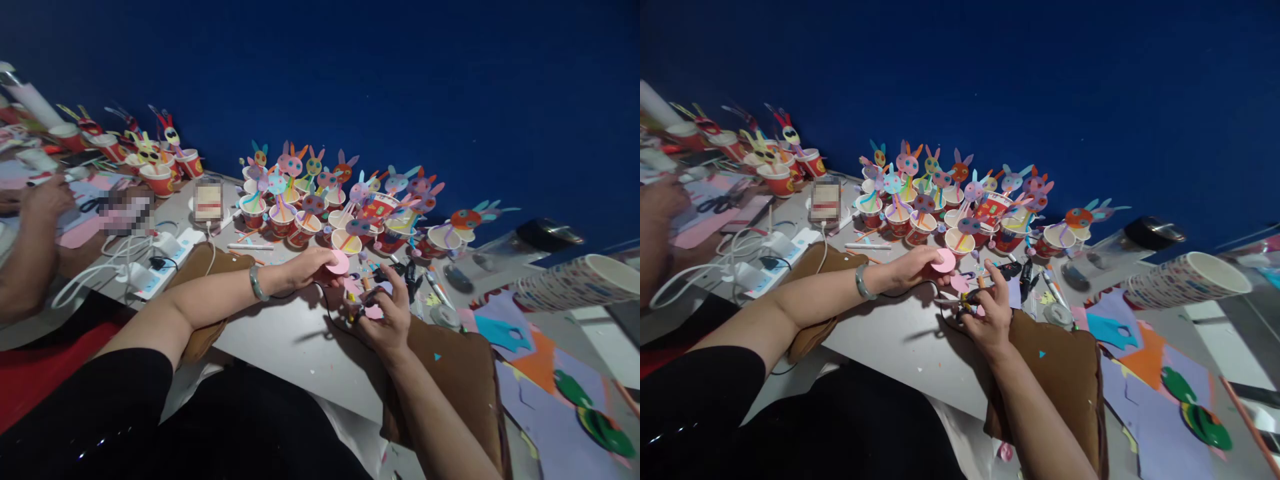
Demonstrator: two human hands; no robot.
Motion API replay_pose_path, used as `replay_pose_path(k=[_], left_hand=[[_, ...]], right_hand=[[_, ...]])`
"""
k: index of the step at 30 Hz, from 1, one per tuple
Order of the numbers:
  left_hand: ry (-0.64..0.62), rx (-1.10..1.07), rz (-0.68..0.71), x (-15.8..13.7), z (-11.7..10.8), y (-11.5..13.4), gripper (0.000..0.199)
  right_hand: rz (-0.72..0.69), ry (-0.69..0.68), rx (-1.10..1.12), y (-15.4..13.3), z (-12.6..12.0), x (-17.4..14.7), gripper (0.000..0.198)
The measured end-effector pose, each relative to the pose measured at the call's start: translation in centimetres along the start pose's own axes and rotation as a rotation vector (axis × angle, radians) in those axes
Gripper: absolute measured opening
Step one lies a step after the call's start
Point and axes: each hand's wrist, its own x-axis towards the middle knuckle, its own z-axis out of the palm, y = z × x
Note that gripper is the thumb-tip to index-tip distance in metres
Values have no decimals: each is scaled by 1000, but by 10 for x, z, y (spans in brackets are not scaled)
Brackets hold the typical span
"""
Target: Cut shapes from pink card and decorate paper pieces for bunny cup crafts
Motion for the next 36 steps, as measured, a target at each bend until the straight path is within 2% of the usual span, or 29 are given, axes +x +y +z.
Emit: replay_pose_path(k=[3,6,10,13,16,18,20,25,30,33,36], left_hand=[[40,-16,-50,-3,14,-4,15],[66,0,-88,-11,20,-5,14],[122,36,-86,-31,1,8,12],[95,402,-38,-55,-30,26,14],[30,926,-71,-81,-57,40,11],[118,1223,-60,-94,-67,41,21],[188,1376,-60,-99,-72,37,29],[184,1467,-54,-85,-74,25,30],[158,1551,-85,-67,-79,28,29],[159,1591,-47,-69,-84,32,21],[162,1635,21,-79,-91,30,32]], right_hand=[[44,-34,73,2,6,-3,14],[230,-20,231,5,9,-5,15],[434,6,416,4,11,-1,23],[504,12,499,0,11,4,22],[588,-17,569,-2,13,6,24],[657,-31,606,-2,16,6,28],[716,-30,644,-2,20,5,33],[773,-27,671,-2,26,5,40],[790,-29,650,3,25,6,43],[813,-28,663,7,24,4,43],[825,-40,693,10,22,3,43]])
